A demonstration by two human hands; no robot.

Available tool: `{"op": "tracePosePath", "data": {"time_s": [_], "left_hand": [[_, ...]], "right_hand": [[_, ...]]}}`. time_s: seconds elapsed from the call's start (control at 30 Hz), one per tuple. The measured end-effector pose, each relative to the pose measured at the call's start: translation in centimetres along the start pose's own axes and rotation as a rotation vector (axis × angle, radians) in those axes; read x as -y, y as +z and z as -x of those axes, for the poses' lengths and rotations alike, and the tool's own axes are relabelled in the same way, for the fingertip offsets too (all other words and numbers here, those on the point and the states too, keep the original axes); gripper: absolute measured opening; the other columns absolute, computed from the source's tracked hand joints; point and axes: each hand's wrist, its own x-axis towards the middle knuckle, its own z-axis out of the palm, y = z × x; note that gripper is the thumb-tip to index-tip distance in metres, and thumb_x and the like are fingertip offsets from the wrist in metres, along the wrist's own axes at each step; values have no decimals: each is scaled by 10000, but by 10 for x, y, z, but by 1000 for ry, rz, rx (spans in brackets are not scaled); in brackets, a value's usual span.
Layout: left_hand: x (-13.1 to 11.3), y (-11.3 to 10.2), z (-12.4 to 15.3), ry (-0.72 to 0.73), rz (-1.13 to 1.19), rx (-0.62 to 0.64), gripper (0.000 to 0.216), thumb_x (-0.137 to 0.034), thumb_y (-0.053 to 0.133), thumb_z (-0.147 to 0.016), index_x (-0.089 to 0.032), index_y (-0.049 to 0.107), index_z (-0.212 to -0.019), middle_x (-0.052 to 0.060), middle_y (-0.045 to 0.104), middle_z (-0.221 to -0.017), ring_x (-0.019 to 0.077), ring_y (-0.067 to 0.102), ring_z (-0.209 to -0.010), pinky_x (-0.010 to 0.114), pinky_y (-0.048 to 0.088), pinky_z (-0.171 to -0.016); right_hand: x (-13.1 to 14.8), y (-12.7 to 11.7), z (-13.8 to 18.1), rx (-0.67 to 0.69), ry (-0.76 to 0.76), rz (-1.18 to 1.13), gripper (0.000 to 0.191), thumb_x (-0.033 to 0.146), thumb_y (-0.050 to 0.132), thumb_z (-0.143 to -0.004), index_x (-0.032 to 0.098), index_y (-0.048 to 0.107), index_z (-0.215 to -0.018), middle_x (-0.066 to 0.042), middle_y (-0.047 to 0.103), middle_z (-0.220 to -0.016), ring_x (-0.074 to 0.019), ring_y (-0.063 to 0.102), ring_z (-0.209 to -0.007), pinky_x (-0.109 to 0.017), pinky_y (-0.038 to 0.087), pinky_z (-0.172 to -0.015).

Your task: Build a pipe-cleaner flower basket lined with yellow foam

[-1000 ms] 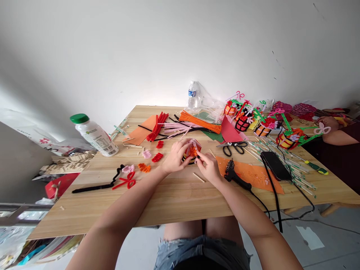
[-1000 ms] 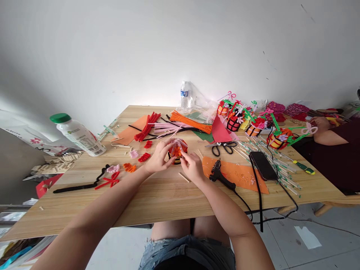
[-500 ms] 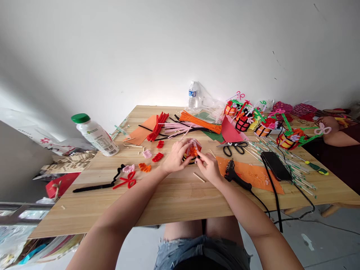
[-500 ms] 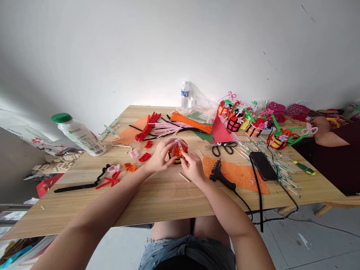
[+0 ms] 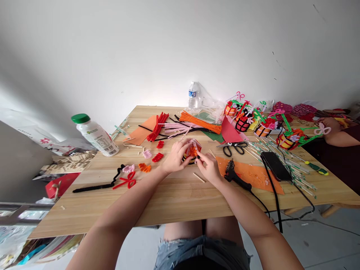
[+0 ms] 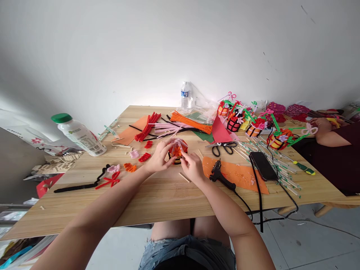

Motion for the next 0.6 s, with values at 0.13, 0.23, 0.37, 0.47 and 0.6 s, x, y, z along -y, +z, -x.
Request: {"op": "tracePosePath", "data": {"time_s": [0.13,0.23,0.37,0.47,0.6], "left_hand": [[0,0,0,5,2,-1,622,-303,526,-893,-195,256,-1443,213,416,-1388,328,449,-1257,491,413,-966],[0,0,0,1,-1,-1,625,-308,528,-892,-196,257,-1445,211,420,-1386,328,452,-1252,491,411,-966],[0,0,0,4,3,-5,625,-305,533,-889,-187,269,-1443,215,422,-1384,327,449,-1254,488,407,-969],[1,1,0,6,5,-8,628,-305,532,-890,-193,265,-1447,213,420,-1386,325,450,-1255,488,408,-969],[1,1,1,6,3,-8,639,-293,545,-884,-193,261,-1448,213,420,-1387,323,444,-1262,491,403,-979]], "right_hand": [[1,0,-1,1,-4,-3,364,190,534,-892,196,612,-1248,-25,621,-653,-187,550,-649,-328,495,-660],[1,0,-1,-1,-3,-5,356,183,535,-892,192,615,-1239,-21,619,-650,-183,548,-644,-327,495,-663],[1,0,-1,-7,-14,-7,348,175,541,-889,174,619,-1228,-23,616,-647,-183,546,-641,-328,494,-658],[1,0,-1,-13,-28,-4,344,171,539,-889,165,621,-1223,-23,611,-637,-184,543,-634,-328,492,-651],[0,0,0,2,-9,4,358,182,527,-895,197,610,-1243,-20,613,-643,-184,548,-642,-328,496,-659]]}}
